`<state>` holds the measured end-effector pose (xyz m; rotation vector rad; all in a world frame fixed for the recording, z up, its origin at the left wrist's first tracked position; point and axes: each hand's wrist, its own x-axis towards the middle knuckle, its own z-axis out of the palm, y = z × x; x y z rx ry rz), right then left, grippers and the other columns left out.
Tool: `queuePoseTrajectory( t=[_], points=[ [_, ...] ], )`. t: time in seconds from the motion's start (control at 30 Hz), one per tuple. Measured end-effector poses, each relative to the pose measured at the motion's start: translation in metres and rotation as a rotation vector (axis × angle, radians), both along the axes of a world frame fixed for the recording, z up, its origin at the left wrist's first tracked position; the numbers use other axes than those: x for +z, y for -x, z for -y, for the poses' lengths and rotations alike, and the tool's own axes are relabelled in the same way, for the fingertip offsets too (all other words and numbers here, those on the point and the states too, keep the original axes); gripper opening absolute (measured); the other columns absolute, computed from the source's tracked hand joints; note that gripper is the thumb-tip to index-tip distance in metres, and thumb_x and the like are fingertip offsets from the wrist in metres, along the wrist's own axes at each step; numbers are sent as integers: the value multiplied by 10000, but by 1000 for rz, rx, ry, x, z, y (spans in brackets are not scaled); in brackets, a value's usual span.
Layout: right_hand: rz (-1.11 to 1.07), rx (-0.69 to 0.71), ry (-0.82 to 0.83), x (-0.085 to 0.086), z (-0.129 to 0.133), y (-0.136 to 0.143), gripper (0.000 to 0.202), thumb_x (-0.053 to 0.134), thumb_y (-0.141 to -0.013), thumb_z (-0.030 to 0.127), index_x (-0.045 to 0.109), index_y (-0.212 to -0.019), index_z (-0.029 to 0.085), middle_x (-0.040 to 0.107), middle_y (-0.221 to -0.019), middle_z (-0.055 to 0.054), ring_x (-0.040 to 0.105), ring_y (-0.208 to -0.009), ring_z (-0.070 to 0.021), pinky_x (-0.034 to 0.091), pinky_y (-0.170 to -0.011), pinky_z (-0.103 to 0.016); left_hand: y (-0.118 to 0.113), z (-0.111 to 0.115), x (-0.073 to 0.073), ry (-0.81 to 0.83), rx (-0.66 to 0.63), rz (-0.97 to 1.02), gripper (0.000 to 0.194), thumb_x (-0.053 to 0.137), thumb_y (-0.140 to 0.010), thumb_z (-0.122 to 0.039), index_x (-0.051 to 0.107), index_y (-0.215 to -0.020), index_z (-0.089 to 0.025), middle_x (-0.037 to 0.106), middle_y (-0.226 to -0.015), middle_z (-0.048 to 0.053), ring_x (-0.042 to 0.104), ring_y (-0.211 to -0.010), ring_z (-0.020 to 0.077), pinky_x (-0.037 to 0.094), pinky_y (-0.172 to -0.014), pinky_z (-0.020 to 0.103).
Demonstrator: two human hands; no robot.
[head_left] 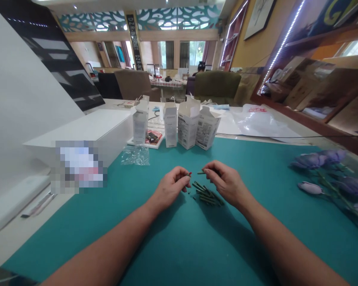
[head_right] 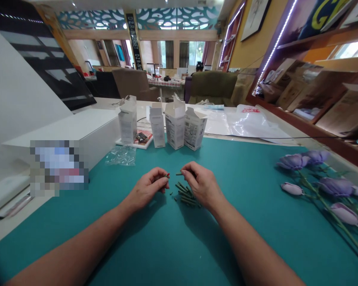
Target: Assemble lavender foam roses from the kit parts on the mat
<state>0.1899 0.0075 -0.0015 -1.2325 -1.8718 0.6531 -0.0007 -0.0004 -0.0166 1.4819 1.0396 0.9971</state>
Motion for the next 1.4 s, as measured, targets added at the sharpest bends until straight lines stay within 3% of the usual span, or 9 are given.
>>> queuePoseTrajectory(
  t=[0.13, 0.37, 0.97, 1.4],
  points=[
    [-72, 13, 63, -1, 2, 3, 185, 557, -808, 367, 630, -845, 200, 597, -683, 0, 512, -620, -144, 405, -585, -272, 1, 4, 5, -70, 10, -134, 162, 449, -863, -311, 512, -926, -176, 500, -684, -33, 477, -633, 121, 417, -630, 254],
    [-106, 31, 61, 2, 6, 6, 176, 539, -811, 344, 635, -803, 197, 583, -666, 1, 490, -617, -138, 393, -575, -264, 0, 8, 12, -203, -58, -294, 241, 403, -898, -310, 595, -952, -176, 643, -962, 47, 566, -918, 192, 426, -859, 313],
    [-31, 28, -2, 4, 9, 6, 158, 549, -813, 315, 667, -790, 213, 654, -690, -3, 569, -643, -146, 423, -600, -255, 1, 9, 9, -332, -74, -444, 261, 377, -928, -304, 605, -928, -177, 647, -932, 61, 586, -913, 195, 443, -839, 318],
    [-165, 20, 106, 6, 15, 13, 166, 583, -777, 337, 679, -756, 203, 665, -624, -9, 602, -598, -153, 460, -580, -263, -3, 15, 9, -324, -43, -503, 204, 365, -928, -301, 539, -944, -195, 621, -925, 52, 559, -873, 196, 432, -814, 325]
  ],
)
